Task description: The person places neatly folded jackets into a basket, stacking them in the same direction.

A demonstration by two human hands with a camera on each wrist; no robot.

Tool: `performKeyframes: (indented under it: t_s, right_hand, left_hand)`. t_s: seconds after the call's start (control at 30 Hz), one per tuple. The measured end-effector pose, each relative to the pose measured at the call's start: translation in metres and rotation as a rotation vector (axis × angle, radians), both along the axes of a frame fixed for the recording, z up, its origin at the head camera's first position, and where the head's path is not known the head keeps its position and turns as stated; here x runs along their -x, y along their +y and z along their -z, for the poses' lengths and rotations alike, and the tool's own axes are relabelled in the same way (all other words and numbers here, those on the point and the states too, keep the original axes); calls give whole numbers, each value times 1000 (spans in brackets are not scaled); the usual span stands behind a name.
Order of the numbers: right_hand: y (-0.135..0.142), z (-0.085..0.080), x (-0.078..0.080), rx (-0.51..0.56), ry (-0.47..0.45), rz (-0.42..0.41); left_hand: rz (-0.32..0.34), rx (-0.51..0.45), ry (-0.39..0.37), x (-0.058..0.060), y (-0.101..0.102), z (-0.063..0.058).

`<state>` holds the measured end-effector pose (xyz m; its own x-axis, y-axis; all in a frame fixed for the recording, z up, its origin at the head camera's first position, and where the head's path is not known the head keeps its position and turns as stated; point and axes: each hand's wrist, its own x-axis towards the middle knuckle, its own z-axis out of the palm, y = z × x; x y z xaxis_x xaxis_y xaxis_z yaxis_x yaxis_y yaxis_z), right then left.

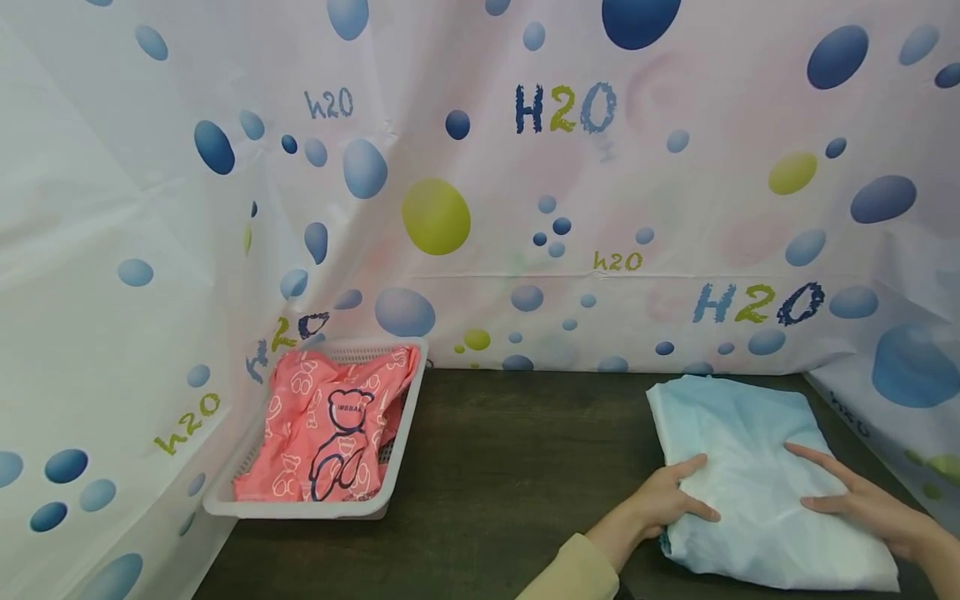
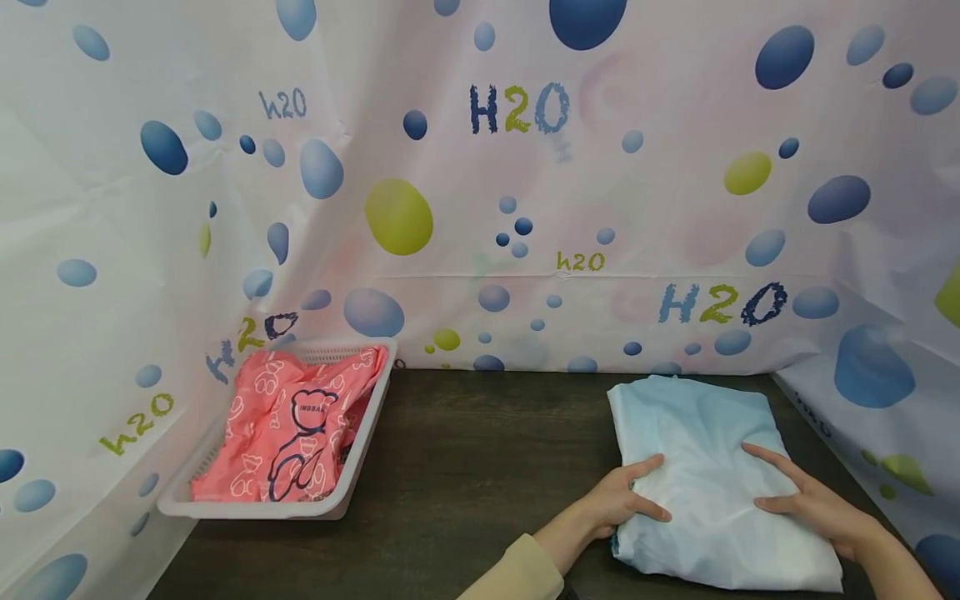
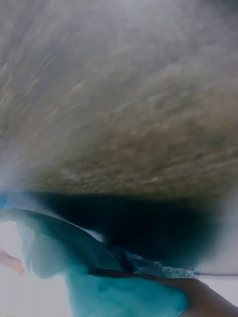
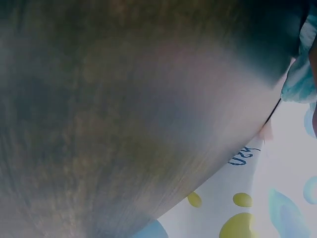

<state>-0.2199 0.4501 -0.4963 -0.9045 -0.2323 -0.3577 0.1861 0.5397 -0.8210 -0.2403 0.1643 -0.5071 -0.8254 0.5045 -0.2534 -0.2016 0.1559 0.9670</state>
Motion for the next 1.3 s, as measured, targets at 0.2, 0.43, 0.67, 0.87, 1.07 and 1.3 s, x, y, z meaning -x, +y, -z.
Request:
performKeyframes:
  t_s: [0.2, 0.43, 0.67, 0.87, 1.07, 1.3]
  right_hand:
    - [-3, -5, -4, -29, 30, 39]
    - [-6, -13, -6, -31, 115, 48]
    - [-12, -19, -7, -16, 176, 53]
    - [-17, -27, -8, -3, 212, 47]
    - [-23, -40, -7, -31, 229, 43]
    - [-35, -53, -6, -66, 273, 53]
  left_hand:
    - [18, -11, 36, -1, 1, -7]
    - [33, -18, 88, 0, 1, -13]
    - [26, -22, 134, 1, -4, -22]
    - [41, -12, 164, 0, -13, -34]
    - [62, -53, 160, 1, -20, -41]
    - [85, -176, 105, 4, -32, -51]
